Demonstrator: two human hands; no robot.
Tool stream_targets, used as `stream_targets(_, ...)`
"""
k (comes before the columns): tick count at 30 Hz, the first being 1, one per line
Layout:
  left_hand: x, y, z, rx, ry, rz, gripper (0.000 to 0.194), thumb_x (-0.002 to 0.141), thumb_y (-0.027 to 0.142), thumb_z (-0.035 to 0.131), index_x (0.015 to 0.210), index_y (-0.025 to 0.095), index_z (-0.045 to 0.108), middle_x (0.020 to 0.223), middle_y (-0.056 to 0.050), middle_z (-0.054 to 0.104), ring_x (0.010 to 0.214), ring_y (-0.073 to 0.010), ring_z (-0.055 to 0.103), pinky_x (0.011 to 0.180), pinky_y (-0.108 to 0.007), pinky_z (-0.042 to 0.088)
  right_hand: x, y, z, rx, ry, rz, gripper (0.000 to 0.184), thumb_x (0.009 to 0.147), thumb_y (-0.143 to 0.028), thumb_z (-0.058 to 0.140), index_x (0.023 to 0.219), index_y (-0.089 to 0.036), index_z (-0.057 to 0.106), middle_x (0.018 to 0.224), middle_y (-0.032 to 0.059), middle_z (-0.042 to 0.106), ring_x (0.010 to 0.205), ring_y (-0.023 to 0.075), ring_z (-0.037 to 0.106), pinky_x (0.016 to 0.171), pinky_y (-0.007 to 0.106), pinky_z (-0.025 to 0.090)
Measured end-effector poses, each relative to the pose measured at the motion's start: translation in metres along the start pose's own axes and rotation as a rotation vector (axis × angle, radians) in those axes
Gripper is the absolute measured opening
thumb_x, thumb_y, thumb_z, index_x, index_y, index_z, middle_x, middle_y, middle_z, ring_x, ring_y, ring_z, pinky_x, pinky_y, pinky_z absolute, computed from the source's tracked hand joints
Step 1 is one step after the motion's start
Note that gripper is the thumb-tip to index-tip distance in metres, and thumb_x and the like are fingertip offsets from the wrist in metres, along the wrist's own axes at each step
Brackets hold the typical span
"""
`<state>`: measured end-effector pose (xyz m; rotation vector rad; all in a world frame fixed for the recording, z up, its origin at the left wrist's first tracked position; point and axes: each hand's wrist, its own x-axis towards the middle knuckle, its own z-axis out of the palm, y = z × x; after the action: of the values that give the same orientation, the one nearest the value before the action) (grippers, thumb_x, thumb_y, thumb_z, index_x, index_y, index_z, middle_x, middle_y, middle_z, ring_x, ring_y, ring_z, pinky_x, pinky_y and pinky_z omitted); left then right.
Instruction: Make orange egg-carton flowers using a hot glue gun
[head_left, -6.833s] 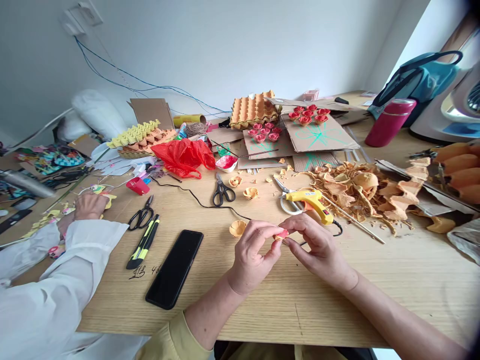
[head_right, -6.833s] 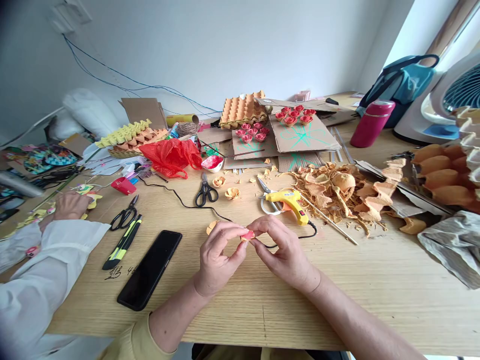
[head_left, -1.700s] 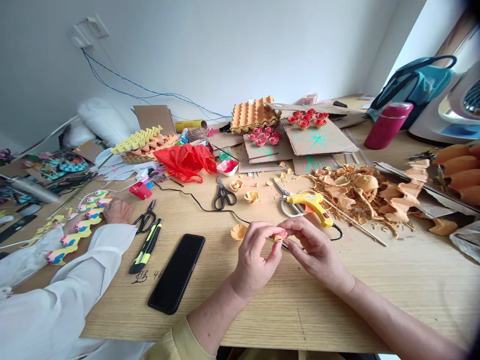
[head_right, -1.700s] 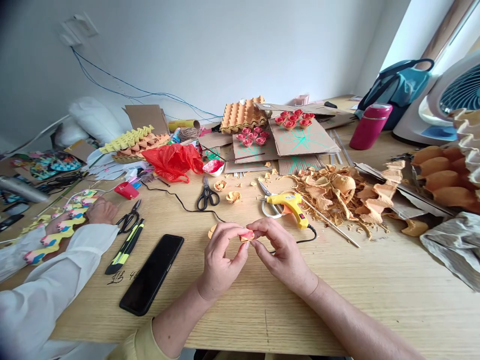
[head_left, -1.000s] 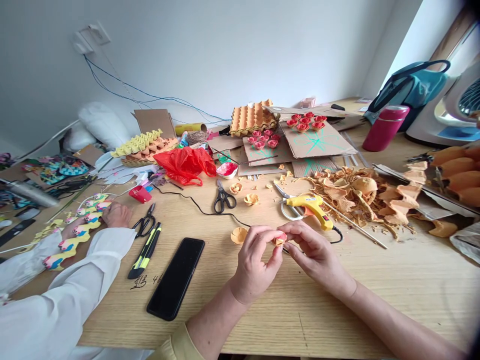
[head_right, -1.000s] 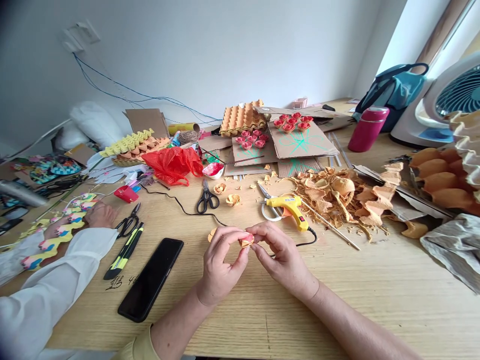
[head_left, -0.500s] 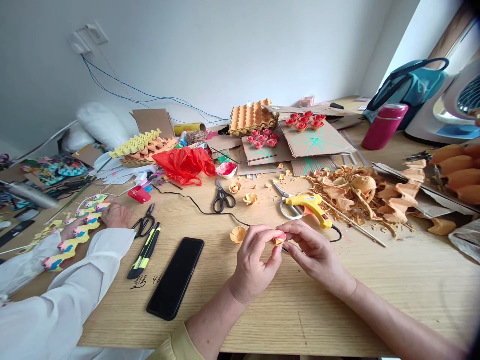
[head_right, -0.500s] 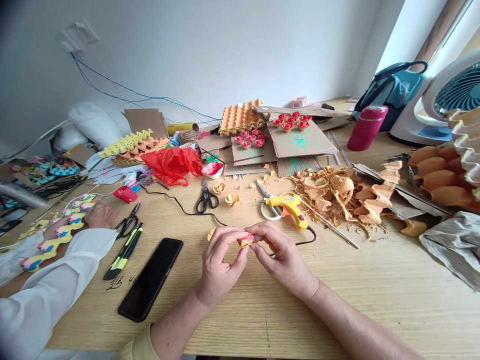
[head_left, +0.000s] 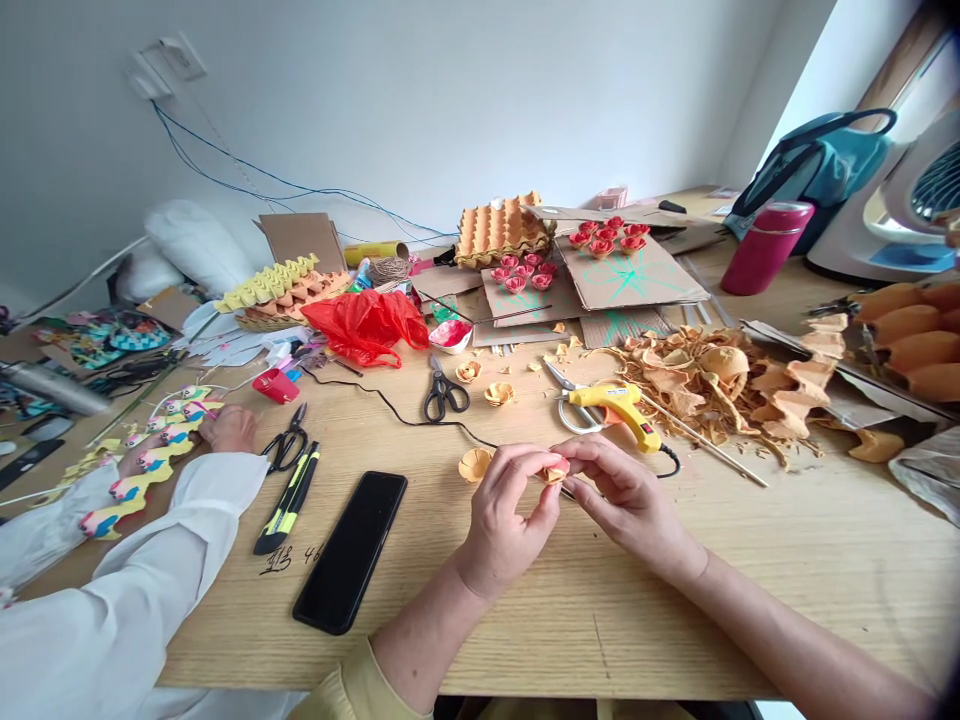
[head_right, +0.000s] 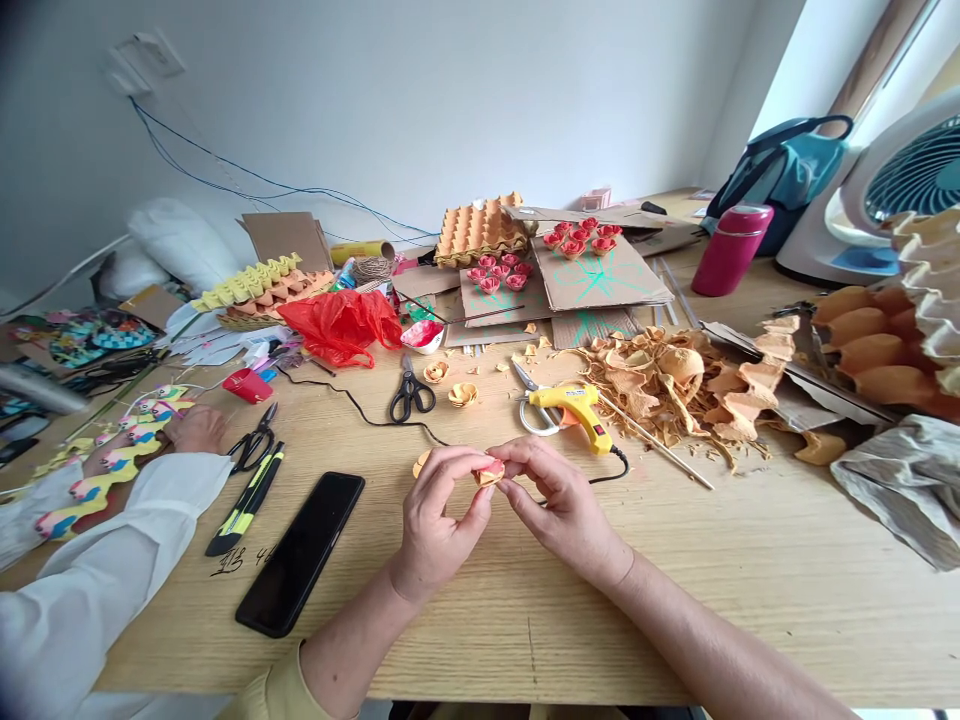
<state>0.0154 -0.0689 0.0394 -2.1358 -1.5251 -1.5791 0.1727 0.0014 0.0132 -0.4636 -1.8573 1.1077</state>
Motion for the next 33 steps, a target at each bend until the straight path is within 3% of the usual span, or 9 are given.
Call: stream_targets(33, 0.0003, -0.003, 0.0002, -0.03, -0.005, 0.02, 0.03, 0.089, 0.001, 0.06, 0.113, 0.02, 0.061, 0.101, -0.005, 0.068, 0.096, -0.0162, 0.067, 0.09, -0.03, 0.058, 0.0011, -0.0006, -0.0003, -0.001, -0.001, -0.022, 0.026, 0.099, -0.018, 0.06, 0.121, -0.031, 0.065, 0.105, 0.0042, 0.066, 0.097, 0.0184, 0.063, 0.087, 0.032, 0.054)
